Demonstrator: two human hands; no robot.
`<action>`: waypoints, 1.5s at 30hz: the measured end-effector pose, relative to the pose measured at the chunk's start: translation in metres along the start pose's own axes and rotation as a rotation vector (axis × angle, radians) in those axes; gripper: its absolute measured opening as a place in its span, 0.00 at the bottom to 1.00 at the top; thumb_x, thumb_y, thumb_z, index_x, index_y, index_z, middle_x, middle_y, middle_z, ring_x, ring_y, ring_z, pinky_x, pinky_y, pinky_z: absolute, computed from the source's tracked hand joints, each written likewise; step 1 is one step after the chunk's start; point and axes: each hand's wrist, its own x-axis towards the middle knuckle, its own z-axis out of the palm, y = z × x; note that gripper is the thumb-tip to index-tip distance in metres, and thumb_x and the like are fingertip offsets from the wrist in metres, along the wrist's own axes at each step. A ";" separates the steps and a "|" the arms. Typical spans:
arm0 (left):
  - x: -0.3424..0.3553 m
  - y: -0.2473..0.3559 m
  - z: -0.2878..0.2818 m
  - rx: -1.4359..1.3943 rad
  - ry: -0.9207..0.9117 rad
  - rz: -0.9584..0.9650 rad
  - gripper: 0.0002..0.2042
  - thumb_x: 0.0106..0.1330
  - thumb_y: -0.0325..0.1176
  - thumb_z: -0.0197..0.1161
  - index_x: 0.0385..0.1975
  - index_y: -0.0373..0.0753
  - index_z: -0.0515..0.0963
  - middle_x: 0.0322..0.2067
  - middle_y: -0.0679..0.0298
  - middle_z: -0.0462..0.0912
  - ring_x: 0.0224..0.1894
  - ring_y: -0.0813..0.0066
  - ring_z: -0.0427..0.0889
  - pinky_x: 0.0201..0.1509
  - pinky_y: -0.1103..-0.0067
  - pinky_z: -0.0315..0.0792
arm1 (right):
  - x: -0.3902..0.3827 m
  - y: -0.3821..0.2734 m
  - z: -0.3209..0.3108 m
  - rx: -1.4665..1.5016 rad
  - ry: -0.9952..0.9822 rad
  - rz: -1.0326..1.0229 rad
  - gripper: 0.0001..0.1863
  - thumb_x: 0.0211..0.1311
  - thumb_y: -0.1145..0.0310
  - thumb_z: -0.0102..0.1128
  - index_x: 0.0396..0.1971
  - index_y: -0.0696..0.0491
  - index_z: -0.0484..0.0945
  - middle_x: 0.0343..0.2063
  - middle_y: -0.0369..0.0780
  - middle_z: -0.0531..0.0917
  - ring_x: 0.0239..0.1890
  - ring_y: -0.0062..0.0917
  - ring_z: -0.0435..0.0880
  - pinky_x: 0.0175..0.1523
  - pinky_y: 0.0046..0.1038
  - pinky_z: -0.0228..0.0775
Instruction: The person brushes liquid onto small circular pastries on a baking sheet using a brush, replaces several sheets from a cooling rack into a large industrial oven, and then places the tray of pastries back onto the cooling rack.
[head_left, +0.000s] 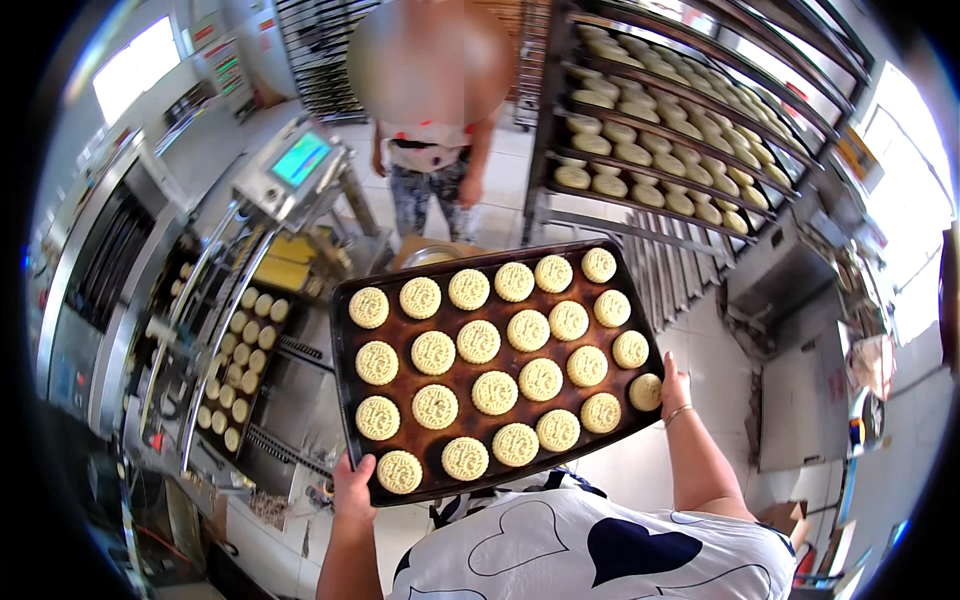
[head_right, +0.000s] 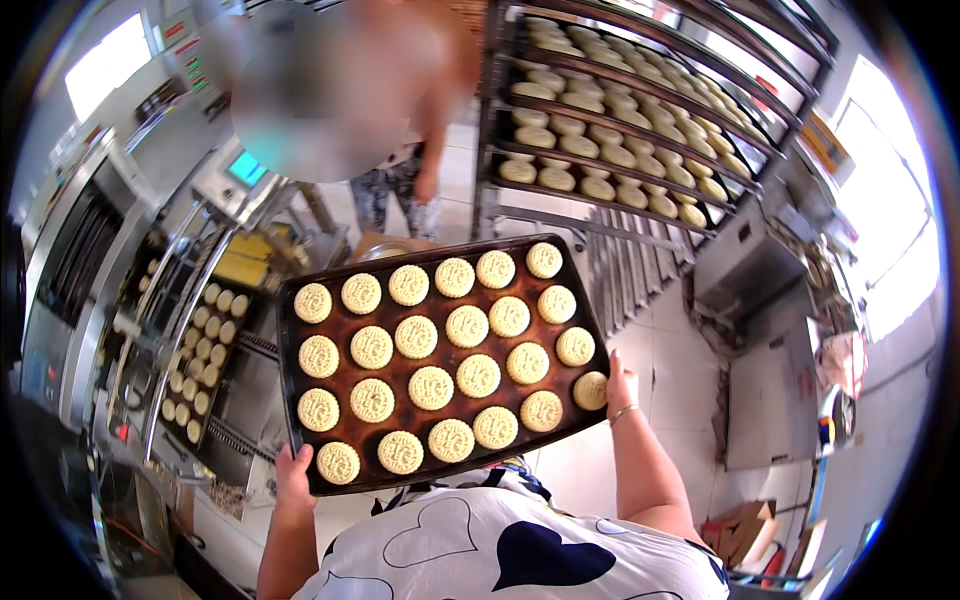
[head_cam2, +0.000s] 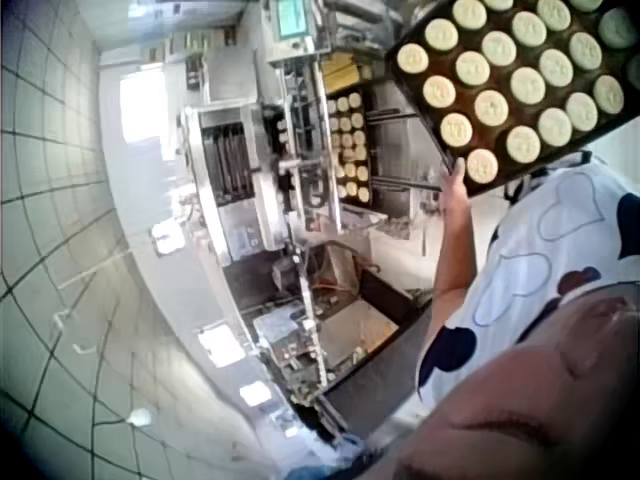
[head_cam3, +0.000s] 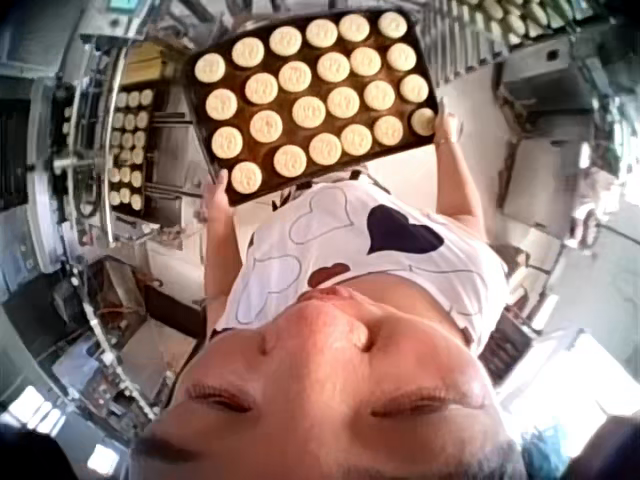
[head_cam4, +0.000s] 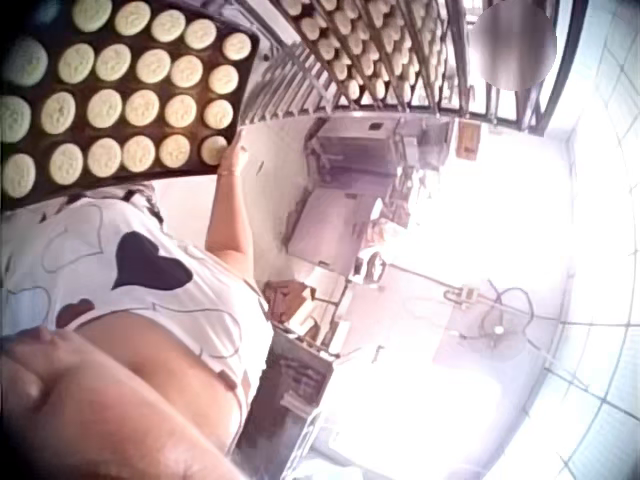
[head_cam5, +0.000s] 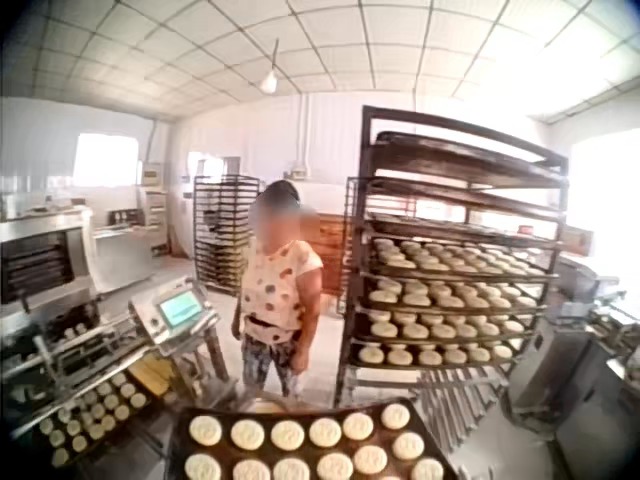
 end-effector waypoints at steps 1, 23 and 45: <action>0.009 -0.011 0.020 0.040 -0.036 -0.016 0.19 0.54 0.31 0.64 0.44 0.31 0.69 0.39 0.64 0.76 0.39 0.75 0.75 0.46 0.78 0.69 | 0.020 0.002 -0.025 0.036 0.069 -0.029 0.37 0.54 0.41 0.53 0.32 0.69 0.76 0.29 0.43 0.79 0.30 0.25 0.75 0.39 0.29 0.68; 0.196 -0.097 0.319 0.078 -0.191 -0.345 0.32 0.60 0.54 0.54 0.55 0.32 0.64 0.54 0.59 0.69 0.58 0.68 0.64 0.61 0.68 0.55 | 0.225 -0.058 -0.214 0.133 0.297 0.086 0.40 0.50 0.34 0.52 0.40 0.64 0.72 0.33 0.38 0.77 0.37 0.25 0.76 0.48 0.30 0.68; 0.204 -0.164 0.270 0.345 -0.030 -0.366 0.27 0.64 0.44 0.54 0.59 0.38 0.60 0.55 0.62 0.67 0.51 0.71 0.72 0.49 0.77 0.67 | 0.274 -0.148 0.065 1.330 -0.535 0.100 0.27 0.42 0.73 0.45 0.50 0.51 0.70 0.51 0.40 0.73 0.55 0.39 0.69 0.58 0.47 0.62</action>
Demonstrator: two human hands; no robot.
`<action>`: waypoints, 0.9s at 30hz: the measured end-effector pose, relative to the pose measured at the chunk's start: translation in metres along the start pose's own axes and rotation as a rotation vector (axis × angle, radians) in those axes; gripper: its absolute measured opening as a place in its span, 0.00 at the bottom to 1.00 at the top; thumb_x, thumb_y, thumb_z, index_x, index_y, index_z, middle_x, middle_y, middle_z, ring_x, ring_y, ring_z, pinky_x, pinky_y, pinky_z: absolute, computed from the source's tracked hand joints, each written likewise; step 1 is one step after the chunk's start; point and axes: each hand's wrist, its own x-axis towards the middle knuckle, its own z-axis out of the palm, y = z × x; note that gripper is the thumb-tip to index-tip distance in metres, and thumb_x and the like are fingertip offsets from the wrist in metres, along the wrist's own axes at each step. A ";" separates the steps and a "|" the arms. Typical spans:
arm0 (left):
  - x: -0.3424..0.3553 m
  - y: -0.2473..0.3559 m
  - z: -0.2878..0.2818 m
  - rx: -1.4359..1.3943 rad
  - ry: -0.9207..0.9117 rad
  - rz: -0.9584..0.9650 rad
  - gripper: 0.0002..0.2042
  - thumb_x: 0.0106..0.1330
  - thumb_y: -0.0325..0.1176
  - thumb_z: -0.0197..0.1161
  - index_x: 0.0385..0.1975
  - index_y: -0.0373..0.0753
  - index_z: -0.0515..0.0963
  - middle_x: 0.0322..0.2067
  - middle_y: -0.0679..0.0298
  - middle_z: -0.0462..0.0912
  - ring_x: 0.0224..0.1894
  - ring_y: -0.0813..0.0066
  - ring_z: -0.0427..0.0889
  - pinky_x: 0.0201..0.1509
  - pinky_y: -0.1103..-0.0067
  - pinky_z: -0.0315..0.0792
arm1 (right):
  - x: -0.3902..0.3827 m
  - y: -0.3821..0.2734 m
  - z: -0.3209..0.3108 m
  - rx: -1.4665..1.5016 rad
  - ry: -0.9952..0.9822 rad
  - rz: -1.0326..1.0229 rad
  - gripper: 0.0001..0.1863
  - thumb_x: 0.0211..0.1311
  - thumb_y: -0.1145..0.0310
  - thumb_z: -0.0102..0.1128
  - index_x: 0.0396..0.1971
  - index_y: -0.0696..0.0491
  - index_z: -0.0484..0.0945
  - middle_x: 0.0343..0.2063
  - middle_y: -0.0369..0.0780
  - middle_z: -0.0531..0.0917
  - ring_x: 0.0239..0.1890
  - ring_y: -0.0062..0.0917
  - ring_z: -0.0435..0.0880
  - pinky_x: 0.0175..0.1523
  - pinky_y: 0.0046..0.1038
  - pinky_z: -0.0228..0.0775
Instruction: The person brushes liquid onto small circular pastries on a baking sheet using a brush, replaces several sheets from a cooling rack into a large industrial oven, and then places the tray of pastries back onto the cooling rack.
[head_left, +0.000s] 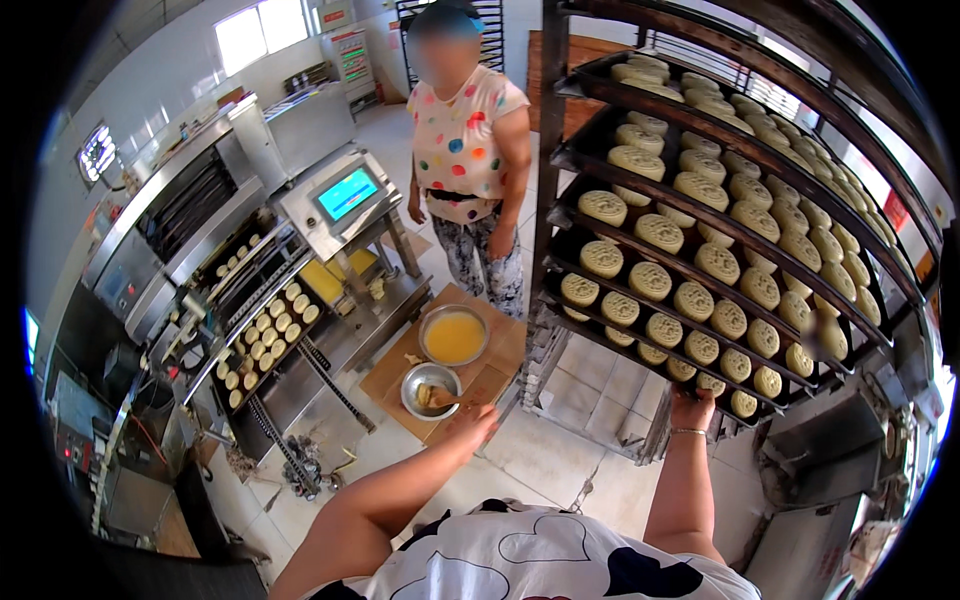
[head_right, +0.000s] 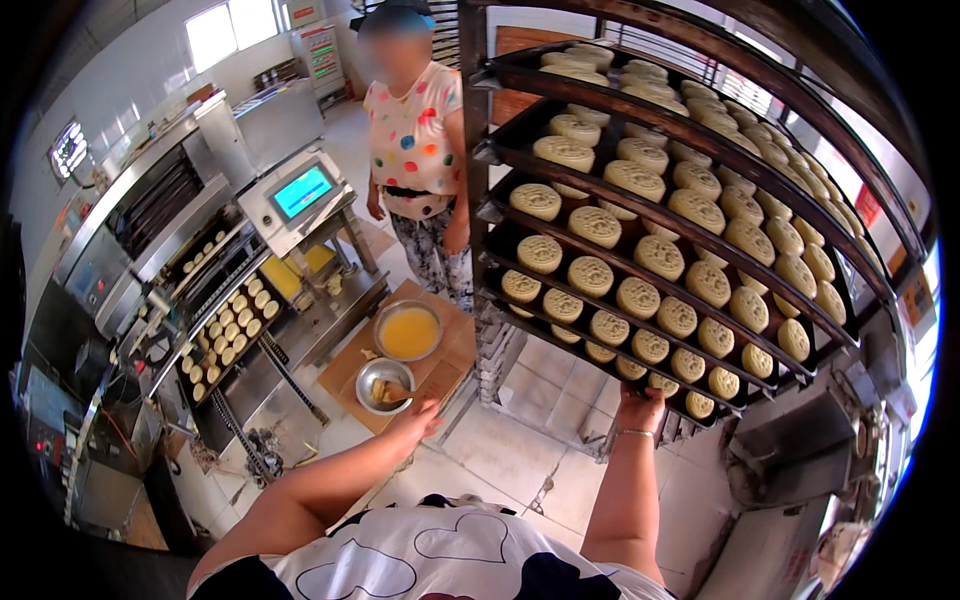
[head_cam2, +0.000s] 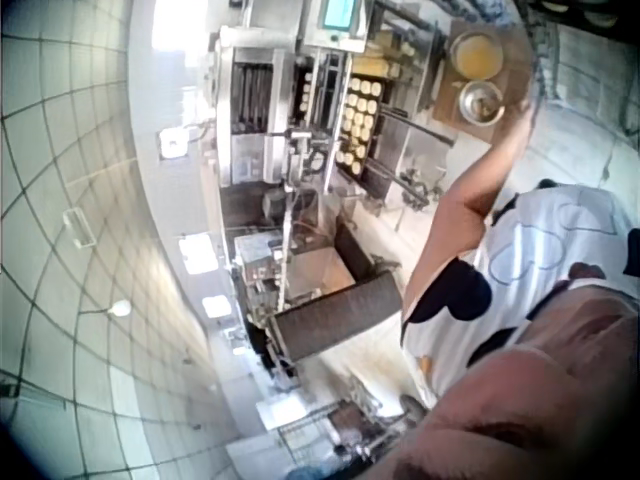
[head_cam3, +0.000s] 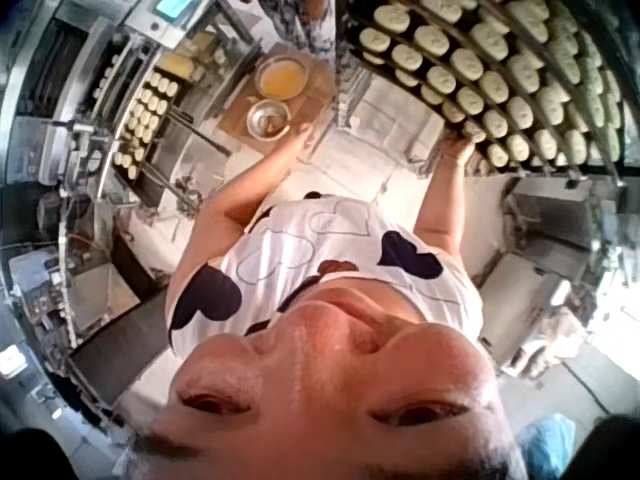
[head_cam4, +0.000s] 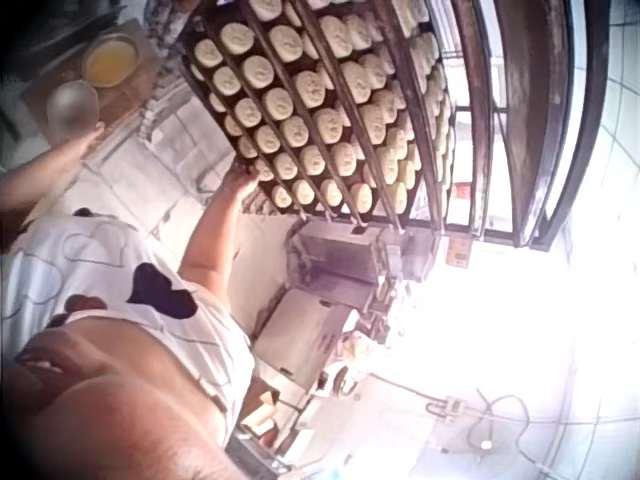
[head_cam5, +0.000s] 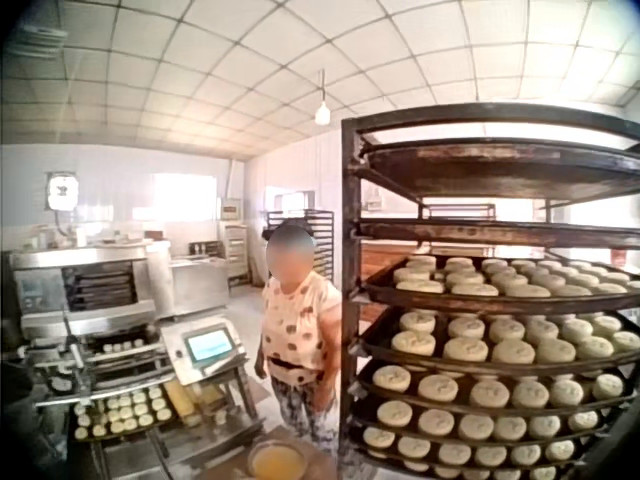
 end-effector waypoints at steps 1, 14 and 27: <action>-0.008 -0.021 -0.029 0.044 0.013 -0.005 0.25 0.64 0.43 0.55 0.57 0.37 0.62 0.51 0.63 0.70 0.48 0.73 0.74 0.46 0.78 0.67 | 0.004 0.003 -0.005 0.008 -0.032 -0.015 0.28 0.41 0.74 0.45 0.50 0.51 0.70 0.50 0.40 0.74 0.55 0.40 0.69 0.58 0.47 0.62; -0.171 -0.184 -0.214 0.219 0.467 -0.312 0.18 0.55 0.35 0.60 0.44 0.31 0.73 0.35 0.56 0.80 0.35 0.67 0.79 0.40 0.75 0.72 | -0.078 0.200 -0.065 -0.732 0.119 0.531 0.18 0.56 0.67 0.48 0.49 0.43 0.65 0.47 0.38 0.74 0.44 0.34 0.76 0.42 0.34 0.66; -0.248 -0.307 -0.398 0.529 0.489 -0.263 0.20 0.47 0.39 0.64 0.40 0.34 0.76 0.40 0.51 0.79 0.45 0.60 0.78 0.49 0.72 0.72 | -0.239 0.440 -0.037 -1.853 -0.961 0.606 0.20 0.48 0.72 0.54 0.45 0.58 0.73 0.35 0.37 0.79 0.37 0.21 0.77 0.40 0.22 0.70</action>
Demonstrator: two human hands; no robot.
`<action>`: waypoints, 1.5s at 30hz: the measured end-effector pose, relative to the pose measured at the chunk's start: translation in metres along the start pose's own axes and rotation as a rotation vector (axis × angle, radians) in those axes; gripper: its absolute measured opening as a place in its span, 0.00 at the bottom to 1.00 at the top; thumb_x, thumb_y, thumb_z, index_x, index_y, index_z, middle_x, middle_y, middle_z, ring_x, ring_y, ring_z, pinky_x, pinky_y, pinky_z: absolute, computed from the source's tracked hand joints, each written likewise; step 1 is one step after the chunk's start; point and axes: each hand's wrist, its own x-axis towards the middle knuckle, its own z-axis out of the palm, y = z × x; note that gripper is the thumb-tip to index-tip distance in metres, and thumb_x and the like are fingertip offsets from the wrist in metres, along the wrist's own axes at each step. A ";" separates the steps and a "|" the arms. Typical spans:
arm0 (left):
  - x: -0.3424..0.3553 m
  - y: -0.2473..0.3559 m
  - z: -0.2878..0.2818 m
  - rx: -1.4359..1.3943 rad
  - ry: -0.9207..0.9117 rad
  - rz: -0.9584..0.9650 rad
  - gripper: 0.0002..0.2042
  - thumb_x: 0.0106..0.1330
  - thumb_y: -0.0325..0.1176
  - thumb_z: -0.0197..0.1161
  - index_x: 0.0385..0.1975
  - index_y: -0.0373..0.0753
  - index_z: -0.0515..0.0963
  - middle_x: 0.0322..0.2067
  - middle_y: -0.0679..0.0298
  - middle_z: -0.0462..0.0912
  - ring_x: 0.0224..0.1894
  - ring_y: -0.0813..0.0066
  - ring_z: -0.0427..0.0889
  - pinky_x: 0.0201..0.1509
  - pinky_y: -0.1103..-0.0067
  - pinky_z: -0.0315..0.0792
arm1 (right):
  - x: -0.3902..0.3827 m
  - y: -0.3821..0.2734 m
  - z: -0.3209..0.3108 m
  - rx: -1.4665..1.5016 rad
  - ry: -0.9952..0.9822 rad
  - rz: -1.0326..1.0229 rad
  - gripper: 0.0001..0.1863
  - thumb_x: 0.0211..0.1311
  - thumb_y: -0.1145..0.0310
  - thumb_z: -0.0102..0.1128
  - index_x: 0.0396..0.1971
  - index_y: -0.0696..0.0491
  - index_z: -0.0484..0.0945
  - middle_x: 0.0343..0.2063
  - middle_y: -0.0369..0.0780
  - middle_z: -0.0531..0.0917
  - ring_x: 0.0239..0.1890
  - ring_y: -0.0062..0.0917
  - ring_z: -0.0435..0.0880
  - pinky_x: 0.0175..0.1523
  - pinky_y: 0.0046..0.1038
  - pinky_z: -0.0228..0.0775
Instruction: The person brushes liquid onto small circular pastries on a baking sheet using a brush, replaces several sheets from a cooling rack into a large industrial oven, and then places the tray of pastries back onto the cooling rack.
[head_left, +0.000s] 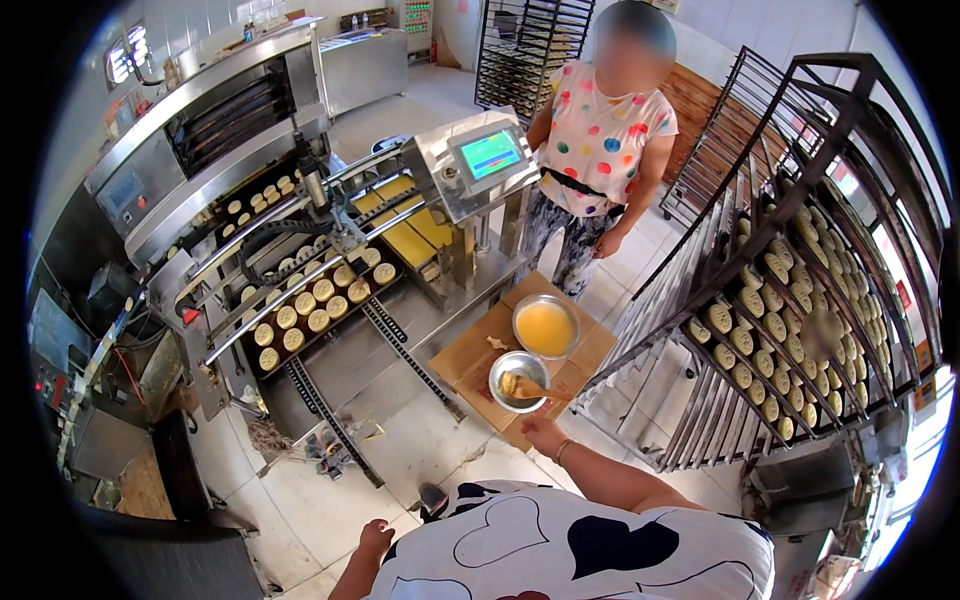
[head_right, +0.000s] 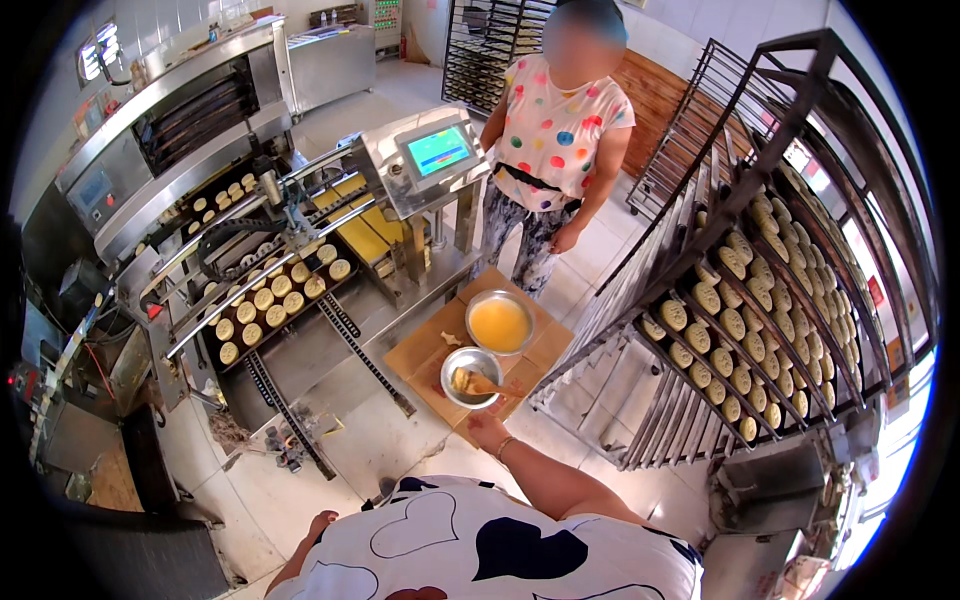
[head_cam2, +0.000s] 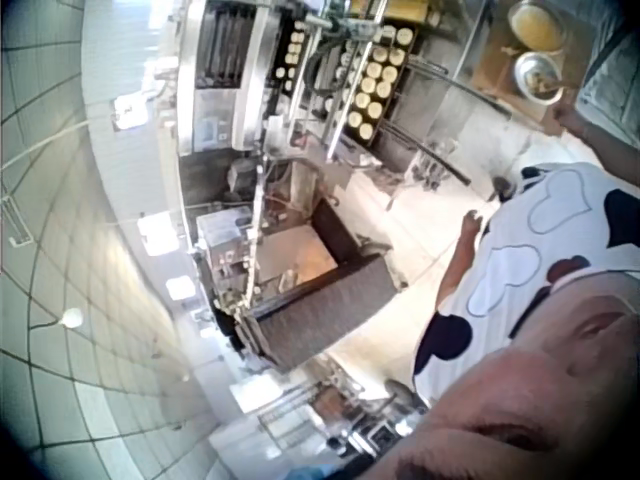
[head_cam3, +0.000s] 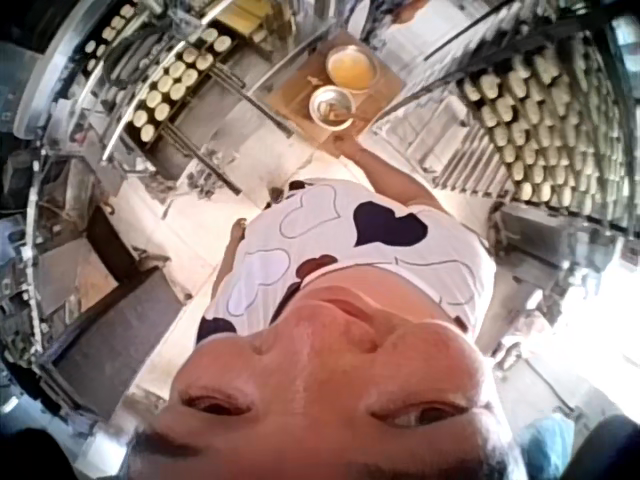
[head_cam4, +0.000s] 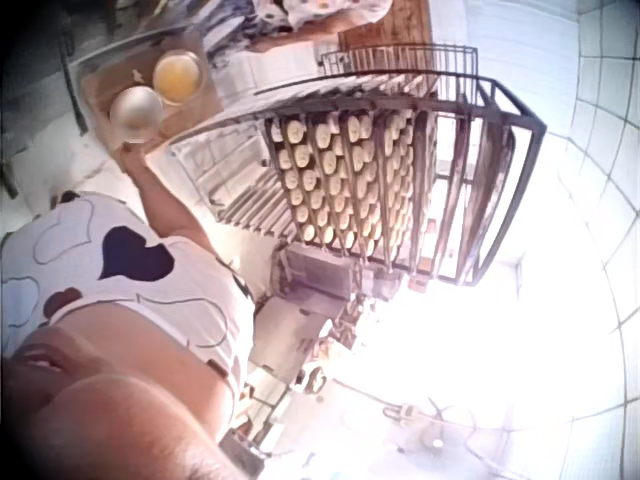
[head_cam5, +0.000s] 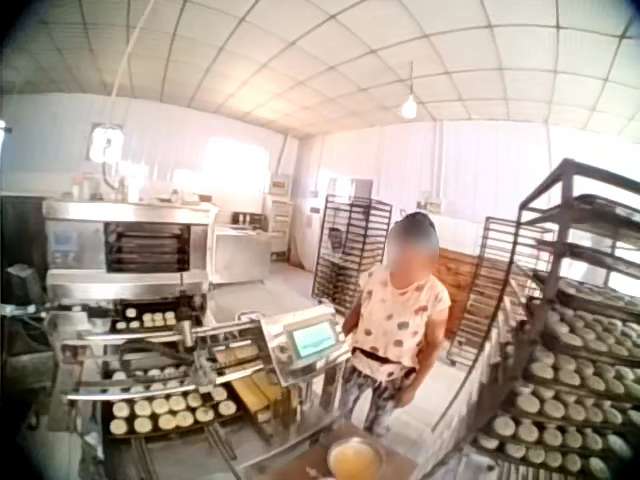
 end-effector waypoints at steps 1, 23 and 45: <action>0.005 -0.003 -0.009 0.017 -0.017 -0.028 0.20 0.49 0.38 0.63 0.41 0.34 0.75 0.41 0.52 0.79 0.45 0.61 0.78 0.50 0.73 0.72 | 0.010 0.006 0.009 0.018 0.026 0.015 0.20 0.48 0.72 0.53 0.45 0.58 0.73 0.35 0.37 0.79 0.36 0.21 0.78 0.40 0.23 0.71; 0.029 0.123 -0.044 0.035 -0.041 0.174 0.20 0.52 0.39 0.56 0.43 0.35 0.74 0.42 0.49 0.77 0.47 0.54 0.75 0.51 0.68 0.69 | 0.085 0.033 -0.020 0.007 -0.112 0.101 0.06 0.51 0.62 0.53 0.28 0.47 0.72 0.17 0.36 0.72 0.19 0.23 0.72 0.21 0.30 0.66; -0.013 0.097 0.015 -0.014 0.043 -0.122 0.18 0.52 0.38 0.57 0.45 0.42 0.74 0.39 0.52 0.79 0.43 0.55 0.76 0.46 0.66 0.70 | 0.161 0.028 0.004 -0.417 -0.241 0.067 0.14 0.56 0.67 0.48 0.42 0.53 0.73 0.24 0.42 0.79 0.20 0.28 0.79 0.27 0.26 0.72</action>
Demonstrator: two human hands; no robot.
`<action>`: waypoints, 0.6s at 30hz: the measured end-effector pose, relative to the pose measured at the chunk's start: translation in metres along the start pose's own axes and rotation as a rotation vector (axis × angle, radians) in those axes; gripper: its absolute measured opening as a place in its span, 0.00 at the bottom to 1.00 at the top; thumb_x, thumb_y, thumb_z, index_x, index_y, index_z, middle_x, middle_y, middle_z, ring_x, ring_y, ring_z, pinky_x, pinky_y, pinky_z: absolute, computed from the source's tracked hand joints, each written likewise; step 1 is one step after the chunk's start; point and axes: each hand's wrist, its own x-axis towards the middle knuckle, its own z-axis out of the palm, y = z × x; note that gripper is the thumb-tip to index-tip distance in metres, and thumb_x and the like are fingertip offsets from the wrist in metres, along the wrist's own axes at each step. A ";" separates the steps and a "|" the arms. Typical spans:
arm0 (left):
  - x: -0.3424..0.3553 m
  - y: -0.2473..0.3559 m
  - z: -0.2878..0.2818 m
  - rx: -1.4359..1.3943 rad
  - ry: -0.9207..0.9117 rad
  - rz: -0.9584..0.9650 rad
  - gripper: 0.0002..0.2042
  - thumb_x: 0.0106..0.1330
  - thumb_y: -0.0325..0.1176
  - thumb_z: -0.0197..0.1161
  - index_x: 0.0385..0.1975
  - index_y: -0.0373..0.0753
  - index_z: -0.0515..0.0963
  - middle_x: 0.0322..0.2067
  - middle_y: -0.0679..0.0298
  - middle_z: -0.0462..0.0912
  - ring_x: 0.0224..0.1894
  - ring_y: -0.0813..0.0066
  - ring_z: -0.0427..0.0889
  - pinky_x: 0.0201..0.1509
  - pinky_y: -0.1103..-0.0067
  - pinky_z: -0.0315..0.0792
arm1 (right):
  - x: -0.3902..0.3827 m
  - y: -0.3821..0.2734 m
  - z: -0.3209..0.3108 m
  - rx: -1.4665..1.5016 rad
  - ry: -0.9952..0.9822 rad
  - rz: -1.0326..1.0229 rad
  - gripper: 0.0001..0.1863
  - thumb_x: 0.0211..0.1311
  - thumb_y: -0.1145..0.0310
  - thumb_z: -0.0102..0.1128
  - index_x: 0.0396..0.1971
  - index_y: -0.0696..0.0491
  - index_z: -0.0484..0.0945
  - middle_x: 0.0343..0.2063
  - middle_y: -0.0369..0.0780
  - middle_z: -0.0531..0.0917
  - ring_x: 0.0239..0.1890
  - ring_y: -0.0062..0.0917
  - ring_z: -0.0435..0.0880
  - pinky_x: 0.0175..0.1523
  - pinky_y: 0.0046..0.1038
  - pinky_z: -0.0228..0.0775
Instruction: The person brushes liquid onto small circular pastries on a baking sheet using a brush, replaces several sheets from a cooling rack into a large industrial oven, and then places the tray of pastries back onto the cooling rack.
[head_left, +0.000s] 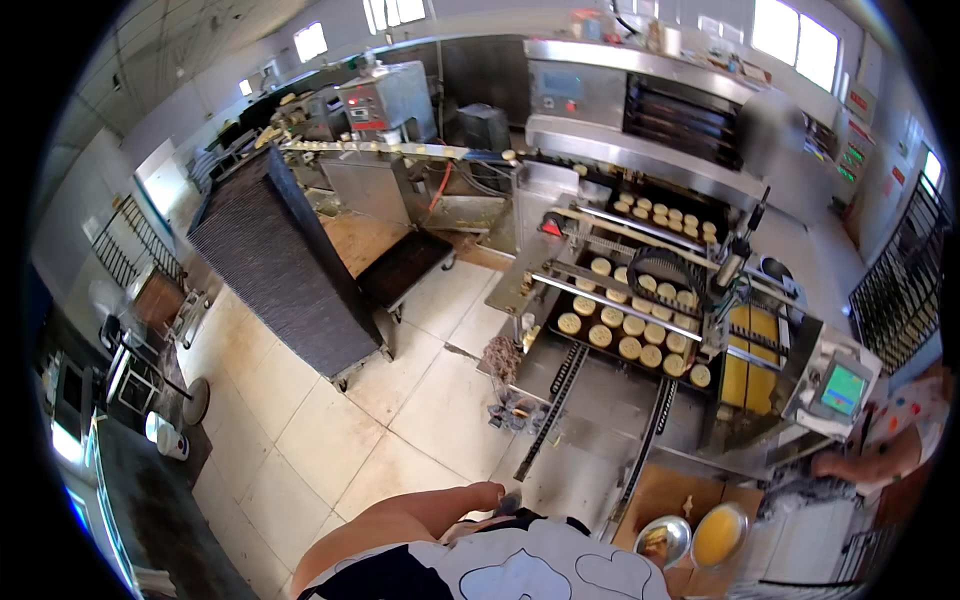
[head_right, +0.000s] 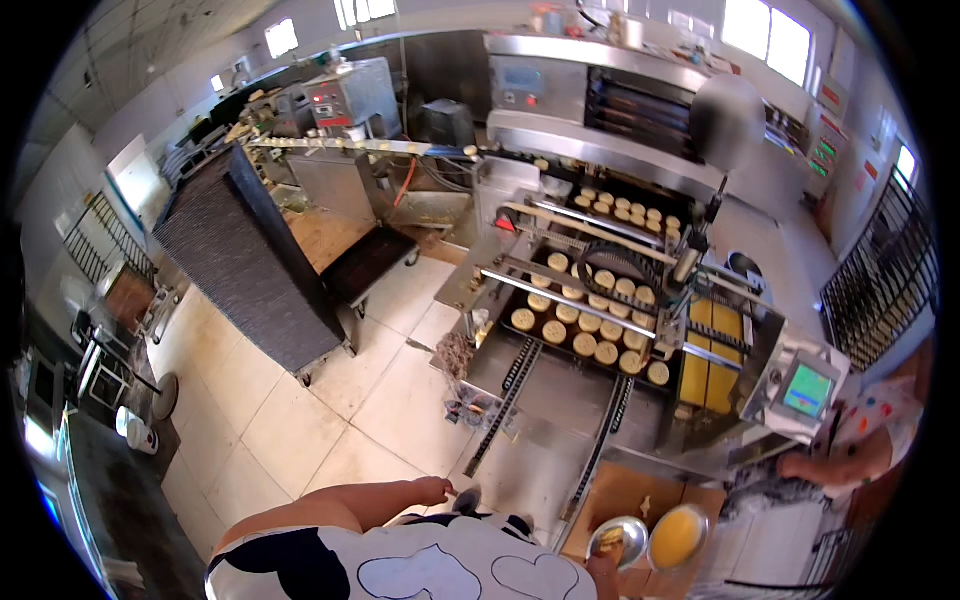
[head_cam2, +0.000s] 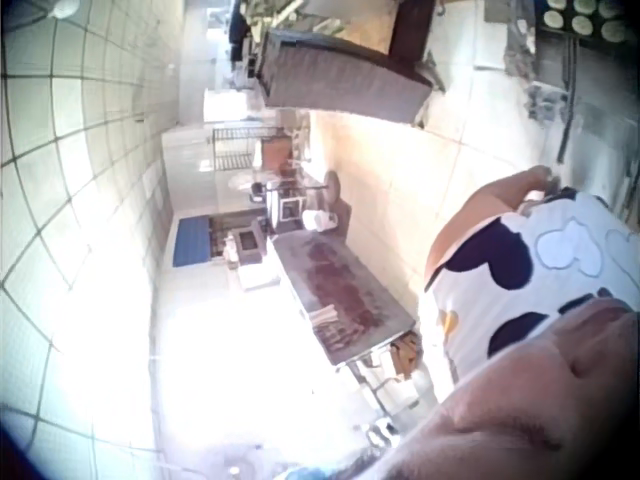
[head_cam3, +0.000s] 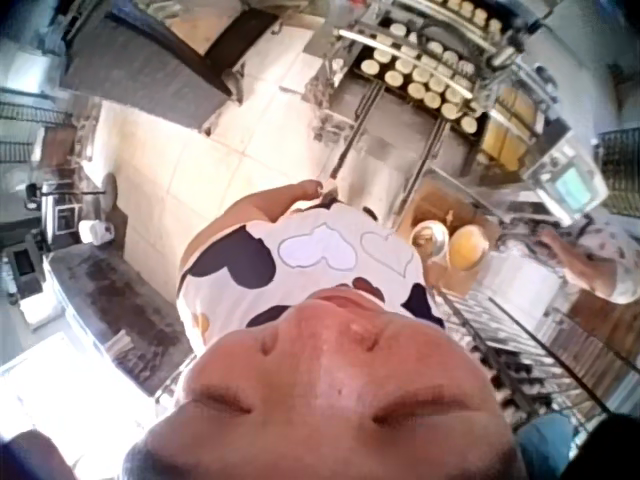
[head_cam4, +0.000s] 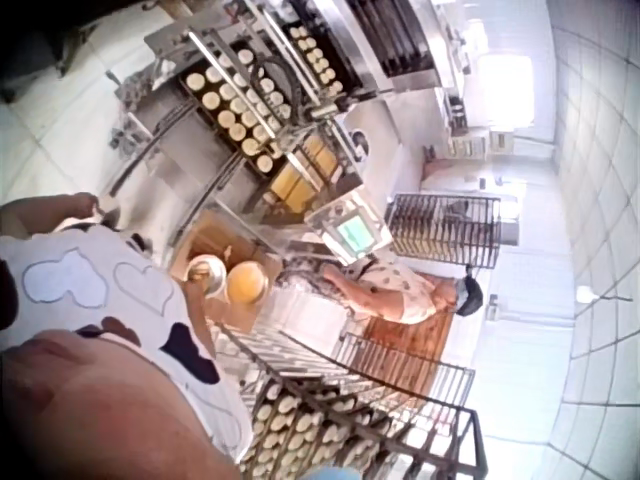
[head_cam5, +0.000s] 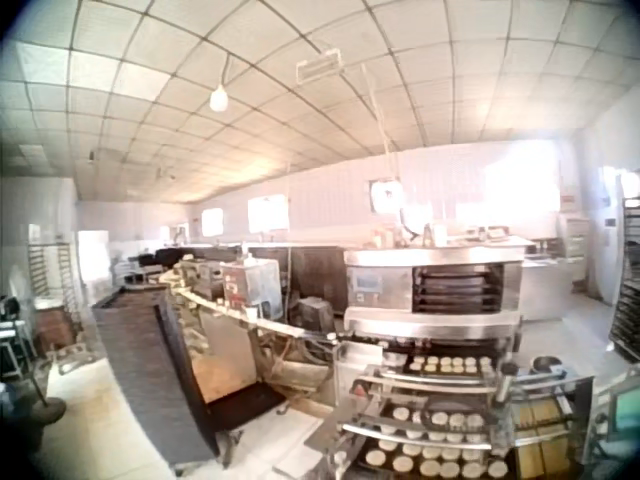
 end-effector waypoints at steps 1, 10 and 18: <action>0.013 0.000 0.001 -0.017 -0.040 0.023 0.18 0.52 0.36 0.57 0.45 0.44 0.75 0.40 0.52 0.78 0.43 0.55 0.76 0.46 0.66 0.70 | -0.005 0.018 -0.006 -0.007 0.038 0.008 0.14 0.56 0.67 0.47 0.43 0.53 0.73 0.24 0.42 0.80 0.20 0.29 0.79 0.27 0.25 0.73; 0.024 0.042 0.003 -0.336 0.123 0.052 0.22 0.48 0.35 0.66 0.45 0.36 0.73 0.41 0.56 0.77 0.47 0.63 0.75 0.52 0.73 0.68 | -0.048 0.080 -0.030 -0.103 0.530 -0.023 0.18 0.48 0.77 0.52 0.43 0.61 0.74 0.37 0.48 0.80 0.40 0.31 0.79 0.42 0.28 0.70; 0.072 0.071 0.006 -0.384 0.106 0.055 0.26 0.51 0.32 0.66 0.51 0.36 0.67 0.41 0.57 0.76 0.37 0.70 0.77 0.39 0.77 0.73 | -0.049 0.136 -0.049 0.119 0.630 0.424 0.27 0.48 0.61 0.62 0.48 0.55 0.68 0.44 0.50 0.74 0.50 0.40 0.70 0.51 0.37 0.65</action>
